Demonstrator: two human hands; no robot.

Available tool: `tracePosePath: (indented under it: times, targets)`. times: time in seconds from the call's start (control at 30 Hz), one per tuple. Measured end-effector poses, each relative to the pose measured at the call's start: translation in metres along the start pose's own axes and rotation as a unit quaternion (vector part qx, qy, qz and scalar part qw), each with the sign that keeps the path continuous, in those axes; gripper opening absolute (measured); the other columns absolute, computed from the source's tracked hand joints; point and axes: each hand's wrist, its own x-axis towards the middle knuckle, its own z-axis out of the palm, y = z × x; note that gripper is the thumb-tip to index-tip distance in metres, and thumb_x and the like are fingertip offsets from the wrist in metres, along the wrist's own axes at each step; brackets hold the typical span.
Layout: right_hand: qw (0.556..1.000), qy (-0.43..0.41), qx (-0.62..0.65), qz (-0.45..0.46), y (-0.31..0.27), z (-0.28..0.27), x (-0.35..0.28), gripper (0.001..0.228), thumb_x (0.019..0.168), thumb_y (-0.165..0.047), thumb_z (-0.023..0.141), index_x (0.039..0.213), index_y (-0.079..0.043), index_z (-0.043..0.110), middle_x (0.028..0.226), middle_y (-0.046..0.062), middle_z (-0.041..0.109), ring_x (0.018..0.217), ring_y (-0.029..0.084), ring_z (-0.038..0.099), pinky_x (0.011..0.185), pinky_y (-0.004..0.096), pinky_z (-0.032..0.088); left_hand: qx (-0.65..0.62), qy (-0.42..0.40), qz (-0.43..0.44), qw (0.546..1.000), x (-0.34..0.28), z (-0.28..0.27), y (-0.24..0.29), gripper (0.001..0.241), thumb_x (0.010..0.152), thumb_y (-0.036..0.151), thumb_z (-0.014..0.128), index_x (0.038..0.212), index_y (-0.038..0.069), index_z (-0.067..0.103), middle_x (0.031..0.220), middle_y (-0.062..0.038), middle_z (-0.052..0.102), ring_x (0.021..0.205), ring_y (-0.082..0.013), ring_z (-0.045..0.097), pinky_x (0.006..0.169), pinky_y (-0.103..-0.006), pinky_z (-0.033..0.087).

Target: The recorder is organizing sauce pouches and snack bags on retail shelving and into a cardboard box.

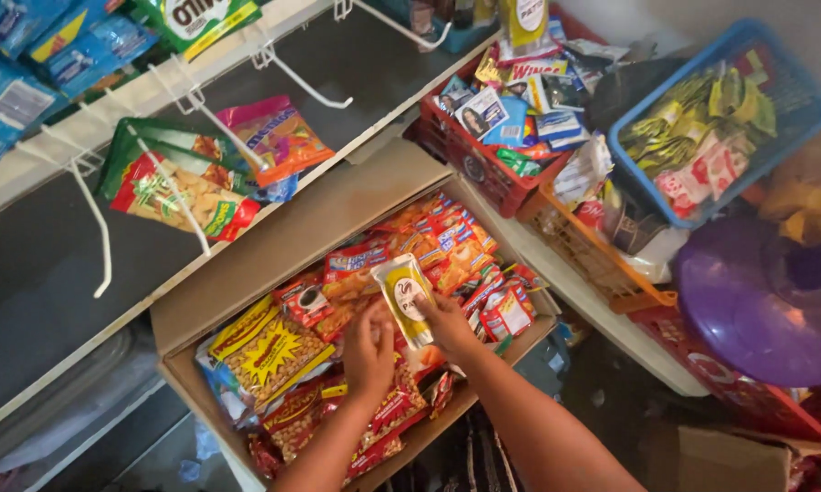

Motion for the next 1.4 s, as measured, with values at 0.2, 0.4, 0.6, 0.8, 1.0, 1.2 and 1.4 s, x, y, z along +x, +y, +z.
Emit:
tracePosePath:
  times: [0.2, 0.4, 0.6, 0.8, 1.0, 1.2, 1.4]
  targets:
    - [0.987, 0.003, -0.076, -0.142, -0.032, -0.015, 0.000, 0.040, 0.108, -0.032, 0.055, 0.116, 0.004, 0.069, 0.102, 0.005, 0.073, 0.087, 0.012, 0.066, 0.079, 0.027, 0.053, -0.205, -0.034, -0.373, 0.904, 0.080, 0.027, 0.043, 0.048, 0.101, 0.039, 0.056, 0.140, 0.011, 0.049, 0.111, -0.007, 0.068, 0.096, -0.0207, 0.068, 0.084, -0.0374, 0.054]
    - [0.943, -0.009, -0.190, -0.271, -0.113, -0.019, -0.013, 0.042, 0.110, -0.035, 0.053, 0.107, 0.003, 0.071, 0.097, 0.000, 0.070, 0.087, 0.007, 0.061, 0.079, 0.025, 0.052, -0.382, 0.099, -0.273, 0.877, 0.145, 0.046, 0.087, 0.032, 0.102, 0.030, 0.062, 0.113, 0.001, 0.068, 0.105, -0.008, 0.072, 0.090, -0.0162, 0.067, 0.077, -0.0331, 0.054]
    - [0.955, 0.030, -0.121, -0.269, -0.221, -0.018, -0.016, 0.036, 0.102, -0.030, 0.062, 0.114, 0.002, 0.075, 0.097, 0.003, 0.076, 0.083, 0.010, 0.068, 0.074, 0.026, 0.056, -0.449, 0.112, -0.223, 0.858, 0.196, 0.079, 0.138, 0.025, 0.102, 0.025, 0.067, 0.103, 0.000, 0.070, 0.098, -0.005, 0.068, 0.083, -0.0108, 0.062, 0.070, -0.0281, 0.052]
    - [0.933, 0.026, -0.083, -0.349, -0.319, -0.010, -0.024, 0.029, 0.101, -0.022, 0.067, 0.114, 0.003, 0.074, 0.098, 0.005, 0.076, 0.082, 0.011, 0.070, 0.072, 0.026, 0.057, -0.454, 0.074, -0.191, 0.867, 0.257, 0.091, 0.203, 0.024, 0.098, 0.026, 0.065, 0.106, 0.003, 0.070, 0.097, -0.003, 0.071, 0.084, -0.0096, 0.063, 0.072, -0.0280, 0.054]
    - [0.909, 0.031, -0.071, -0.411, -0.393, -0.014, -0.014, 0.028, 0.102, -0.018, 0.067, 0.116, 0.005, 0.073, 0.100, 0.007, 0.075, 0.084, 0.011, 0.070, 0.074, 0.026, 0.057, -0.426, 0.094, -0.065, 0.898, 0.323, 0.105, 0.245, 0.025, 0.097, 0.024, 0.072, 0.104, 0.001, 0.072, 0.094, -0.003, 0.074, 0.084, -0.0099, 0.065, 0.076, -0.0286, 0.055]
    - [0.892, 0.007, -0.054, -0.449, -0.446, -0.013, 0.009, 0.028, 0.103, -0.017, 0.066, 0.116, 0.007, 0.073, 0.101, 0.008, 0.075, 0.085, 0.011, 0.070, 0.076, 0.025, 0.057, -0.445, 0.107, -0.010, 0.889, 0.381, 0.116, 0.267, 0.020, 0.092, 0.017, 0.078, 0.103, 0.001, 0.077, 0.096, -0.004, 0.077, 0.087, -0.0081, 0.068, 0.080, -0.0275, 0.056]
    - [0.895, 0.029, -0.058, -0.442, -0.478, -0.007, 0.037, 0.027, 0.101, -0.015, 0.066, 0.115, 0.008, 0.074, 0.098, 0.008, 0.075, 0.081, 0.011, 0.069, 0.072, 0.025, 0.056, -0.541, 0.062, -0.027, 0.838, 0.430, 0.135, 0.269, 0.018, 0.091, 0.013, 0.079, 0.102, -0.002, 0.077, 0.095, -0.004, 0.075, 0.084, -0.0086, 0.067, 0.077, -0.0261, 0.056]
